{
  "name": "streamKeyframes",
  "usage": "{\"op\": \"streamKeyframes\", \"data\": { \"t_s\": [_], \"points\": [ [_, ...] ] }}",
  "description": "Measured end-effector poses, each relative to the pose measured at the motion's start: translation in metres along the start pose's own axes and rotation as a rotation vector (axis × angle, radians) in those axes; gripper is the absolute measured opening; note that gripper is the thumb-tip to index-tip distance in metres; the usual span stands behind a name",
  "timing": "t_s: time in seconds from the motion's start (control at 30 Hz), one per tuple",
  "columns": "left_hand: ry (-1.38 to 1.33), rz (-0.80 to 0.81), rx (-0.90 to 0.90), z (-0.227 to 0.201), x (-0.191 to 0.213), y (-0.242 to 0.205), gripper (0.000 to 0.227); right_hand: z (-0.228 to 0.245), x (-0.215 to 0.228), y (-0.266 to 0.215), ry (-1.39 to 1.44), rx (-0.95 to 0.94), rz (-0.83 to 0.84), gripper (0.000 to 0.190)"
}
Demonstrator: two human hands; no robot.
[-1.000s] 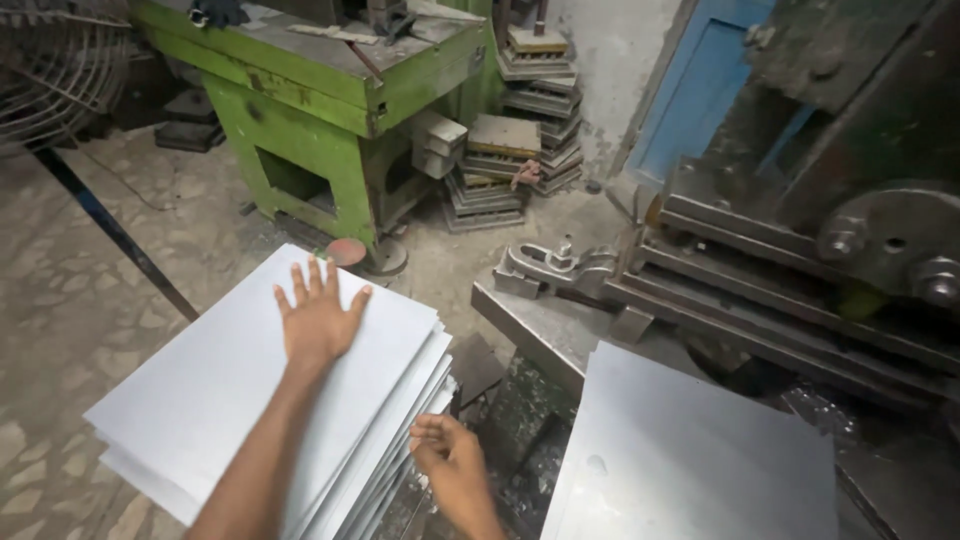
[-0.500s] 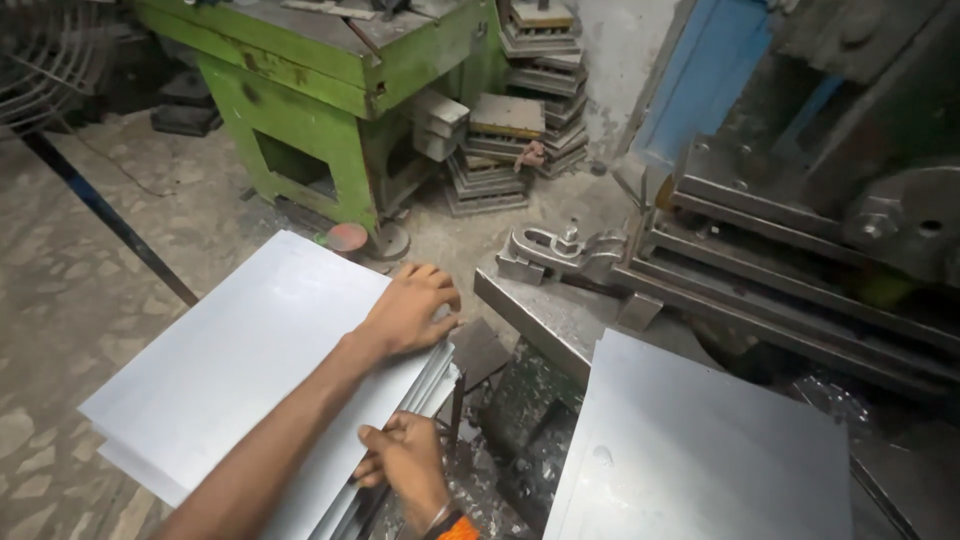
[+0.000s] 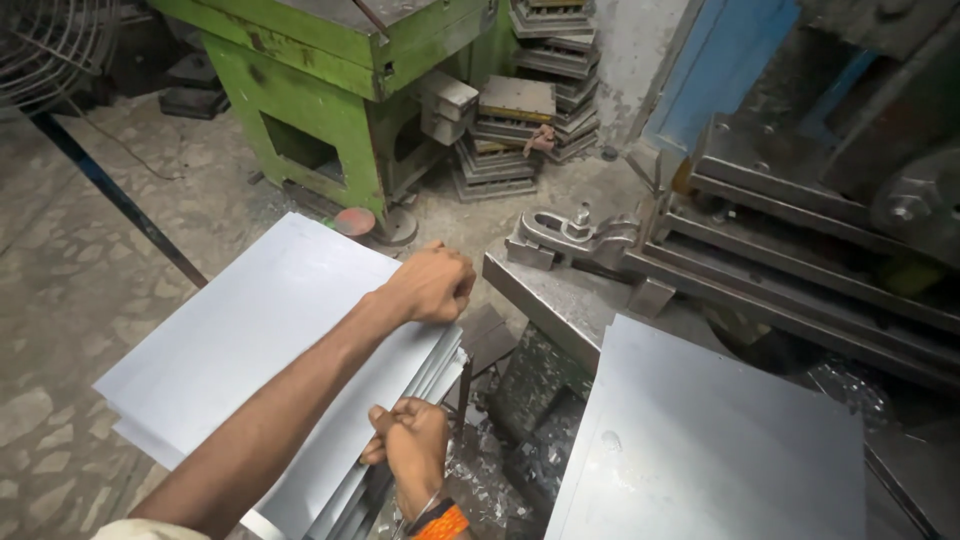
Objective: Feeding flat metal sheets into an industrial press to stamp holes and stacking the finished plates.
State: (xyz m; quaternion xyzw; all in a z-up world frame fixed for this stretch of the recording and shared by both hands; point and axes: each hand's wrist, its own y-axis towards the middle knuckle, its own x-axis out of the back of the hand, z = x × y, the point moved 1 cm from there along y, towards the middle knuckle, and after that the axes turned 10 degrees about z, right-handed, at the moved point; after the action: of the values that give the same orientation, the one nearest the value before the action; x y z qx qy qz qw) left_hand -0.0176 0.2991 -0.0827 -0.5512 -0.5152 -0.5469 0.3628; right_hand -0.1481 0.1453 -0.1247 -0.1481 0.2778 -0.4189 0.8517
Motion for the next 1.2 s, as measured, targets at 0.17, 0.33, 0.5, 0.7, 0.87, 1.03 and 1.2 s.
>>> {"op": "streamKeyframes", "data": {
  "t_s": [0.17, 0.33, 0.5, 0.7, 0.87, 1.03, 1.2],
  "points": [
    [-0.026, 0.026, 0.023, -0.005, 0.012, 0.000, 0.009, 0.001, 0.000, -0.001, -0.005, -0.003, 0.018, 0.011],
    [-0.035, 0.058, 0.184, -0.010, 0.031, -0.040, 0.056, 0.006, 0.009, -0.019, -0.208, -0.116, 0.050, 0.049],
    [0.149, -0.227, 0.673, -0.002, 0.003, -0.152, 0.081, -0.018, 0.030, -0.022, -0.027, -0.086, 0.036, 0.034],
    [0.783, -0.210, 0.729, -0.064, -0.090, -0.181, 0.085, -0.032, 0.041, -0.024, 0.151, -0.129, -0.027, 0.053],
    [-0.192, 0.007, 0.714, -0.091, 0.012, -0.142, 0.076, 0.019, 0.093, -0.058, 0.052, 0.062, -0.148, 0.037],
    [-0.186, 0.217, 0.767, -0.099, 0.049, -0.108, 0.085, 0.106, 0.199, -0.144, 0.152, 0.138, -0.278, 0.052],
    [-1.868, 0.150, 0.569, -0.225, 0.049, -0.056, 0.074, 0.085, 0.427, -0.144, -0.422, 0.389, -0.576, 0.047]
  ]
}}
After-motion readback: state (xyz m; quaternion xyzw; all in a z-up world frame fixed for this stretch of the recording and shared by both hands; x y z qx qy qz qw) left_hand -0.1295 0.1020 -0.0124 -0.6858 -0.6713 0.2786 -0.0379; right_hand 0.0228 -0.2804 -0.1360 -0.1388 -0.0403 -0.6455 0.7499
